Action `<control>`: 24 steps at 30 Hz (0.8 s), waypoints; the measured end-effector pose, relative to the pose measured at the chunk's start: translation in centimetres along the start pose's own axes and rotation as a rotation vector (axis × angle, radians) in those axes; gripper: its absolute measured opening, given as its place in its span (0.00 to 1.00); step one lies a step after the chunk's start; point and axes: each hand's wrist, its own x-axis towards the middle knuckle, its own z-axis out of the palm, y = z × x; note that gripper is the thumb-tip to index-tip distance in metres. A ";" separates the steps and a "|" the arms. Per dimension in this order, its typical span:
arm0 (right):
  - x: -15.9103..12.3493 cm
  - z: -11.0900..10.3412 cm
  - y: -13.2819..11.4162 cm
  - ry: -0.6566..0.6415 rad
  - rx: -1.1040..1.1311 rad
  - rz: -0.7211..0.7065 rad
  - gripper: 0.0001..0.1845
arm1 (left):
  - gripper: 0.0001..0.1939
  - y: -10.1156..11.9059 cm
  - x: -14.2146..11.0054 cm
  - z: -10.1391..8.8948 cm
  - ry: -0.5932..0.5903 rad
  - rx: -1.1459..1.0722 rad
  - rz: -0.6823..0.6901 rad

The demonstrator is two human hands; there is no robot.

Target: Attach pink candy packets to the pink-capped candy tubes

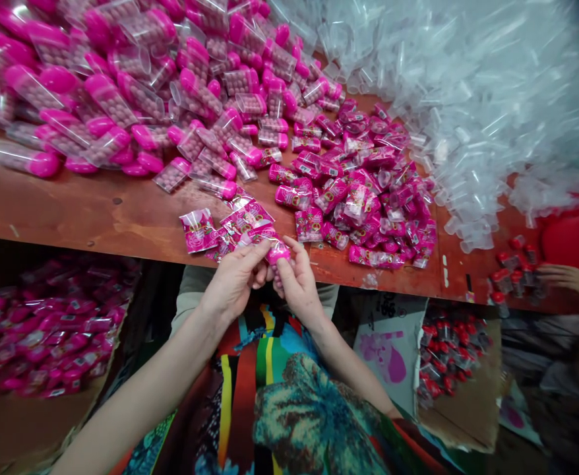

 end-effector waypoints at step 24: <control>-0.4 -0.9 -0.8 -0.201 0.110 0.197 0.31 | 0.25 1.0 0.6 -1.5 -0.096 0.233 -0.033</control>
